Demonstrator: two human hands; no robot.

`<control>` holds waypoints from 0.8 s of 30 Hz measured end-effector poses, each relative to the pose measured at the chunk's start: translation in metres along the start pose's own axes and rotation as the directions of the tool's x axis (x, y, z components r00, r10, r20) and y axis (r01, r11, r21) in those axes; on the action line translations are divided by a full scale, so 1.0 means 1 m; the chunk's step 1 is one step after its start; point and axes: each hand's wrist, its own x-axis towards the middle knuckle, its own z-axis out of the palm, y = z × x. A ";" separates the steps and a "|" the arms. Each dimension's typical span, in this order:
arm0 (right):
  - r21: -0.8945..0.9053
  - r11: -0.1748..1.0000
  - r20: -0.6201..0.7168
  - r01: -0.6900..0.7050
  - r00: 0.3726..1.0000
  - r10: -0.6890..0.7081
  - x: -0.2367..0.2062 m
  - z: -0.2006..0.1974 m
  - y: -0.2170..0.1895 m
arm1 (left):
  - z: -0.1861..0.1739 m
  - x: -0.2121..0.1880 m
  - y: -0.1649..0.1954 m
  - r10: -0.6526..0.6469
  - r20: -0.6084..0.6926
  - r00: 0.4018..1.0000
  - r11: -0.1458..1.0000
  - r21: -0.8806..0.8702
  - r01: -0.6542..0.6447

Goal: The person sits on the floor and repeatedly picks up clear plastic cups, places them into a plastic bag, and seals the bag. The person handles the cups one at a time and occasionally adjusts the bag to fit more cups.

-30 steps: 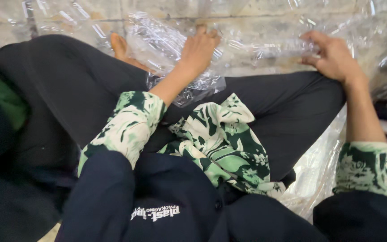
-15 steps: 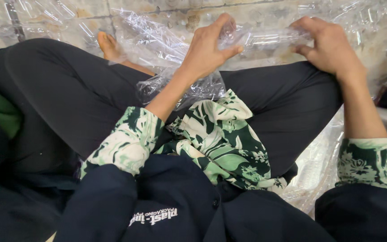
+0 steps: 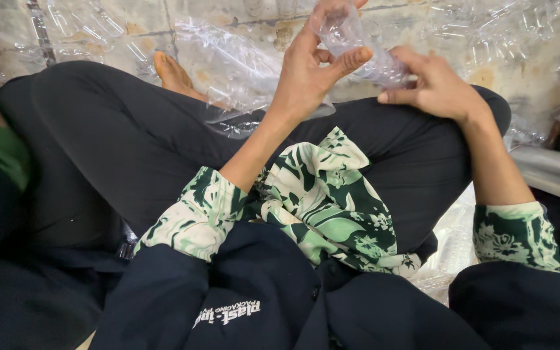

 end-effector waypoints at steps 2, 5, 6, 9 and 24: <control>0.173 0.985 0.100 0.025 0.994 -0.043 0.000 0.003 -0.002 | -0.001 -0.002 -0.001 0.044 0.053 0.998 0.999 0.030 -0.046; -0.023 0.994 0.004 -0.110 0.994 0.111 0.001 0.005 -0.001 | -0.013 -0.005 -0.010 0.110 0.162 0.981 0.970 0.196 -0.141; 0.075 0.996 -0.014 -0.047 0.999 0.048 0.001 0.005 0.000 | -0.021 -0.004 -0.016 0.133 0.190 0.973 0.968 0.185 -0.168; 0.306 0.948 -0.091 0.088 0.994 -0.063 0.002 0.002 0.004 | -0.036 0.008 -0.045 0.033 0.115 0.993 0.933 0.354 -0.072; -0.117 0.991 -0.265 0.063 0.960 -0.092 0.001 0.000 0.019 | -0.078 -0.014 -0.044 0.024 -0.235 0.972 0.974 0.224 0.030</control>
